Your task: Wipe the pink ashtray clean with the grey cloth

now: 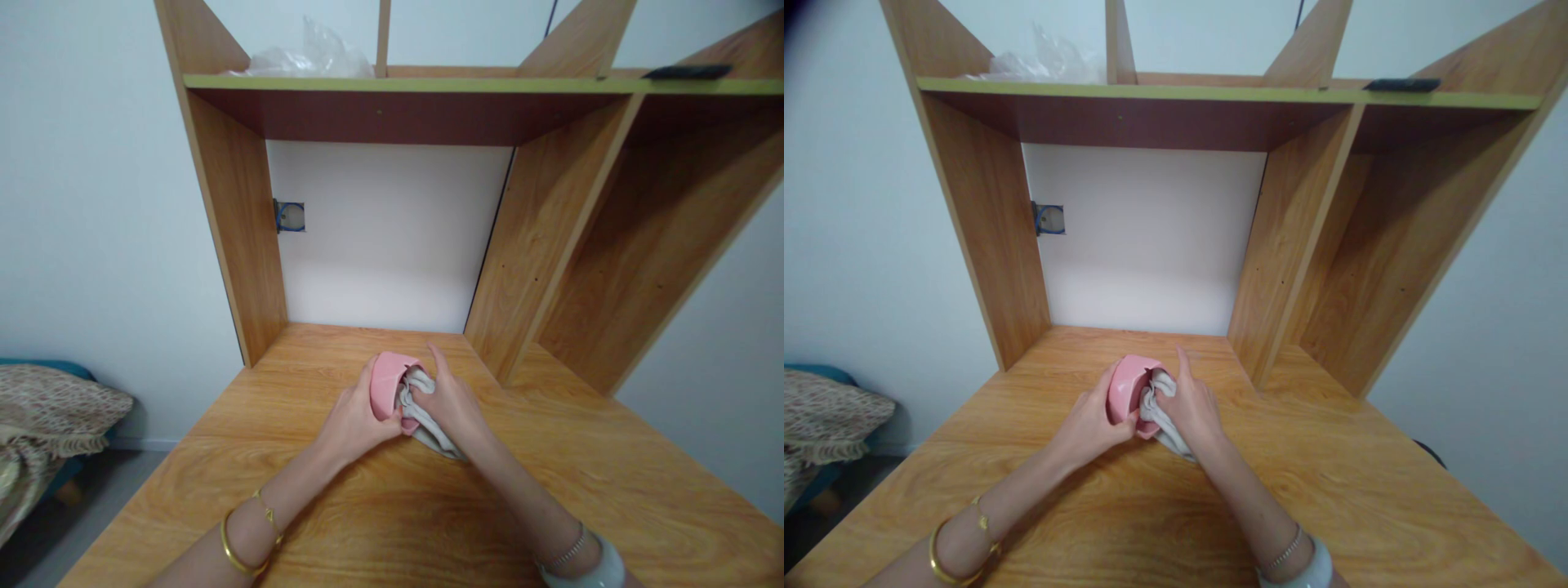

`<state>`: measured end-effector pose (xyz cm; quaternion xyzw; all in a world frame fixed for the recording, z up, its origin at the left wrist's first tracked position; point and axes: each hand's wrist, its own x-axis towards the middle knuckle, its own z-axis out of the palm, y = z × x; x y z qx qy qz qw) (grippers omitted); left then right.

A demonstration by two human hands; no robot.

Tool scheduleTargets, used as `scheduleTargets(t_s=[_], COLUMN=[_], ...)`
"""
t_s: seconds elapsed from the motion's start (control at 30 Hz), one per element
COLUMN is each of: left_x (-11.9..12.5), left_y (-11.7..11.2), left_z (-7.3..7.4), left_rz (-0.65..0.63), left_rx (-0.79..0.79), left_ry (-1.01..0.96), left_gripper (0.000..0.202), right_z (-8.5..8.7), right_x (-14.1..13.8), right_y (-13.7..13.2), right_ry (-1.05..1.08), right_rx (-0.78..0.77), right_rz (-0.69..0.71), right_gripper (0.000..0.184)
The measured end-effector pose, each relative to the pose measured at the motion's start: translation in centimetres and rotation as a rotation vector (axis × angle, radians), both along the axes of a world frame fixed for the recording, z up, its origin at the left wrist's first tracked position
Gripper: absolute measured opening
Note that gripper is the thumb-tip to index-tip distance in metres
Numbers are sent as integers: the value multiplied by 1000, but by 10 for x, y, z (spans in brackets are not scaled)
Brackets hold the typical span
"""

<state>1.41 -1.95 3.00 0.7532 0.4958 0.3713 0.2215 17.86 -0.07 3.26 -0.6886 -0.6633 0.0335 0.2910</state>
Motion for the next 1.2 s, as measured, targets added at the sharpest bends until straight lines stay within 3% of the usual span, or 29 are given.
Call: scheduleTargets(t_s=[0.23, 0.47, 0.63, 0.73, 0.97, 1.2], left_x=[1, 2, 1, 2, 2, -2], left_y=[0, -2, -2, -3, -5, -9], left_z=[0, -2, -3, -1, 5, 14], left_rz=[48, 126, 134, 100, 83, 17], left_rx=[38, 95, 85, 59, 26, -23], left_ry=[18, 81, 127, 122, 134, 211], left_gripper=[82, 81, 82, 82, 77, 73], right_z=[0, -27, -37, -29, 0, 2], right_x=[1, -11, -15, -8, -4, -1], right_y=[-1, 9, 16, 15, -4, -6], right_ry=[11, 441, 558, 436, -93, -254], right_rx=[86, 83, 21, 5, 76, 199], right_rz=[-35, 138, 195, 141, -52, 123], right_gripper=[70, 82, 95, 86, 79, 76])
